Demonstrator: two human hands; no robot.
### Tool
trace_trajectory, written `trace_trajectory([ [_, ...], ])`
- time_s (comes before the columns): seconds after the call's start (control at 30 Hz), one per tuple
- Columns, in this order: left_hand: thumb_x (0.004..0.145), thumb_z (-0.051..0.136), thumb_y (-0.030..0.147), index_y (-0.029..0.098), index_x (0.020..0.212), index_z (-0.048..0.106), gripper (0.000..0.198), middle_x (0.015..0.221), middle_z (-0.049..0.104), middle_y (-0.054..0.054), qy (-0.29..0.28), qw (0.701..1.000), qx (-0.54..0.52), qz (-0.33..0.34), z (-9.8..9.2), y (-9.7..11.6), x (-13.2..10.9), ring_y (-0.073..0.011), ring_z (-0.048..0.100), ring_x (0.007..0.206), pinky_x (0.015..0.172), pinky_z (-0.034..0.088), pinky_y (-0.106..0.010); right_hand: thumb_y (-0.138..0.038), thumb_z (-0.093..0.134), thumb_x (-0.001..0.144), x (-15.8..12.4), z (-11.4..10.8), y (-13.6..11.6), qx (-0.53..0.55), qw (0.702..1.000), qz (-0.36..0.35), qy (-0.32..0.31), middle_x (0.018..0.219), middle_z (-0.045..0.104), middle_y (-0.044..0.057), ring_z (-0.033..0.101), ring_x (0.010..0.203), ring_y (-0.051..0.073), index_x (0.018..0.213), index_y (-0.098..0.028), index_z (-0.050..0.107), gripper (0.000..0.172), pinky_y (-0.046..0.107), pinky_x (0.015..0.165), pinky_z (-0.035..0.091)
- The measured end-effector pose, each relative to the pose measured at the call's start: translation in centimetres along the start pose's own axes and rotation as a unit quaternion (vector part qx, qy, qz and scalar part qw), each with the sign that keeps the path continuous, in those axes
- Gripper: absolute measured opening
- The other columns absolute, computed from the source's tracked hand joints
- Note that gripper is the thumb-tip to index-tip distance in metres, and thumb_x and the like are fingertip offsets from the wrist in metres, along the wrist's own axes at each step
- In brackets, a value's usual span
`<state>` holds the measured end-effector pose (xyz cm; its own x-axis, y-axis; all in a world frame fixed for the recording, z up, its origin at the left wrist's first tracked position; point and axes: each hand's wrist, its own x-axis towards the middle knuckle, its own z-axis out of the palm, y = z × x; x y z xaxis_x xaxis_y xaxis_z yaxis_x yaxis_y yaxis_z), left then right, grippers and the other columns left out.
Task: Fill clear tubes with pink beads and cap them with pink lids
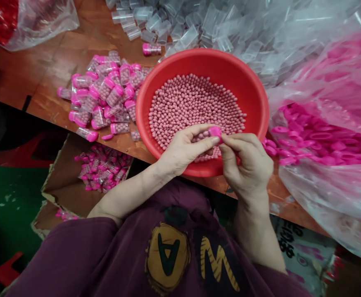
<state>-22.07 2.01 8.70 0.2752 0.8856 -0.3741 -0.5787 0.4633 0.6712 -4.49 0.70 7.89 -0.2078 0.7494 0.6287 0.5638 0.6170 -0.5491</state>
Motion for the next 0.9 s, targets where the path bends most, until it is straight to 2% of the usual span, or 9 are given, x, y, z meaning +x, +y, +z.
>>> trace_trajectory([
  [0.07, 0.069, 0.110, 0.034, 0.019, 0.104, 0.081, 0.049, 0.085, 0.071, 0.003, -0.005, 1.000, 0.020, -0.001, 0.0, 0.2, -0.2, -0.0086, 0.064, 0.072, 0.067, 0.058, -0.023, -0.043, 0.065, 0.114, 0.1, -0.2, 0.3, 0.037, 0.999, 0.023, -0.028, 0.106, 0.082, 0.007, 0.079, 0.093, 0.023, 0.122, -0.029, 0.082, 0.023, 0.040, 0.081, 0.067],
  [0.13, 0.066, 0.111, 0.035, 0.019, 0.103, 0.081, 0.050, 0.085, 0.072, 0.003, -0.022, 0.999, 0.032, 0.000, -0.2, 0.3, -0.4, -0.0097, 0.067, 0.074, 0.070, 0.060, -0.024, -0.067, 0.050, 0.117, 0.4, 0.1, 0.8, 0.113, 0.990, 0.083, -0.016, 0.104, 0.079, 0.007, 0.076, 0.089, 0.023, 0.131, -0.031, 0.080, 0.049, 0.040, 0.079, 0.065],
  [0.2, 0.066, 0.111, 0.036, 0.019, 0.103, 0.082, 0.050, 0.086, 0.074, 0.002, -0.037, 0.998, 0.048, 0.013, -0.3, 0.4, -0.5, -0.0107, 0.069, 0.075, 0.072, 0.062, -0.025, -0.087, 0.030, 0.112, 0.9, 0.7, 1.3, 0.197, 0.967, 0.160, 0.000, 0.099, 0.075, 0.006, 0.074, 0.086, 0.023, 0.140, -0.032, 0.075, 0.076, 0.041, 0.079, 0.065],
  [0.27, 0.068, 0.110, 0.040, 0.018, 0.103, 0.083, 0.049, 0.086, 0.075, 0.002, -0.047, 0.996, 0.071, 0.033, -0.5, 0.2, -0.5, -0.0112, 0.069, 0.075, 0.074, 0.062, -0.025, -0.095, 0.017, 0.107, 1.6, 1.3, 1.8, 0.266, 0.936, 0.231, -0.015, 0.094, 0.074, 0.005, 0.075, 0.083, 0.024, 0.141, -0.030, 0.070, 0.090, 0.042, 0.076, 0.065],
  [0.33, 0.069, 0.109, 0.040, 0.017, 0.102, 0.084, 0.047, 0.083, 0.074, 0.002, -0.060, 0.992, 0.101, 0.045, -0.6, 0.0, -0.4, -0.0109, 0.069, 0.075, 0.077, 0.061, -0.026, -0.096, 0.014, 0.105, 2.6, 1.6, 1.9, 0.320, 0.904, 0.285, -0.021, 0.091, 0.076, 0.006, 0.075, 0.079, 0.024, 0.135, -0.028, 0.070, 0.093, 0.040, 0.072, 0.064],
  [0.5, 0.070, 0.108, 0.038, 0.014, 0.103, 0.085, 0.046, 0.090, 0.076, -0.002, -0.108, 0.977, 0.181, 0.029, -0.6, -0.4, -0.2, -0.0126, 0.069, 0.082, 0.084, 0.060, -0.028, -0.090, 0.034, 0.110, 5.4, 2.9, 0.0, 0.413, 0.830, 0.358, 0.113, 0.079, 0.074, 0.004, 0.069, 0.072, 0.018, 0.106, -0.023, 0.079, 0.082, 0.035, 0.074, 0.059],
  [0.6, 0.075, 0.104, 0.039, 0.015, 0.106, 0.085, 0.043, 0.089, 0.077, -0.002, -0.103, 0.974, 0.199, 0.043, -0.9, -0.5, -0.1, -0.0138, 0.070, 0.082, 0.085, 0.061, -0.030, -0.102, 0.039, 0.100, 6.0, 4.5, -0.2, 0.432, 0.802, 0.408, 0.066, 0.075, 0.074, 0.002, 0.067, 0.069, 0.019, 0.101, -0.026, 0.079, 0.086, 0.036, 0.072, 0.059],
  [0.77, 0.083, 0.094, 0.026, 0.015, 0.108, 0.082, 0.030, 0.096, 0.081, -0.002, -0.101, 0.970, 0.214, 0.053, -1.6, -1.2, 0.4, -0.0134, 0.073, 0.088, 0.088, 0.062, -0.028, -0.107, 0.032, 0.096, 5.3, 5.5, 0.6, 0.363, 0.833, 0.418, 0.029, 0.074, 0.074, 0.000, 0.070, 0.076, 0.021, 0.111, -0.029, 0.074, 0.090, 0.038, 0.079, 0.060],
  [0.9, 0.079, 0.099, 0.027, 0.015, 0.104, 0.082, 0.033, 0.097, 0.083, -0.003, -0.102, 0.972, 0.196, 0.076, -1.4, -1.8, 0.6, -0.0153, 0.077, 0.092, 0.094, 0.065, -0.031, -0.097, 0.029, 0.106, 5.2, 5.2, 0.0, 0.258, 0.892, 0.355, 0.105, 0.084, 0.072, 0.002, 0.073, 0.087, 0.023, 0.118, -0.028, 0.072, 0.083, 0.045, 0.097, 0.059],
])
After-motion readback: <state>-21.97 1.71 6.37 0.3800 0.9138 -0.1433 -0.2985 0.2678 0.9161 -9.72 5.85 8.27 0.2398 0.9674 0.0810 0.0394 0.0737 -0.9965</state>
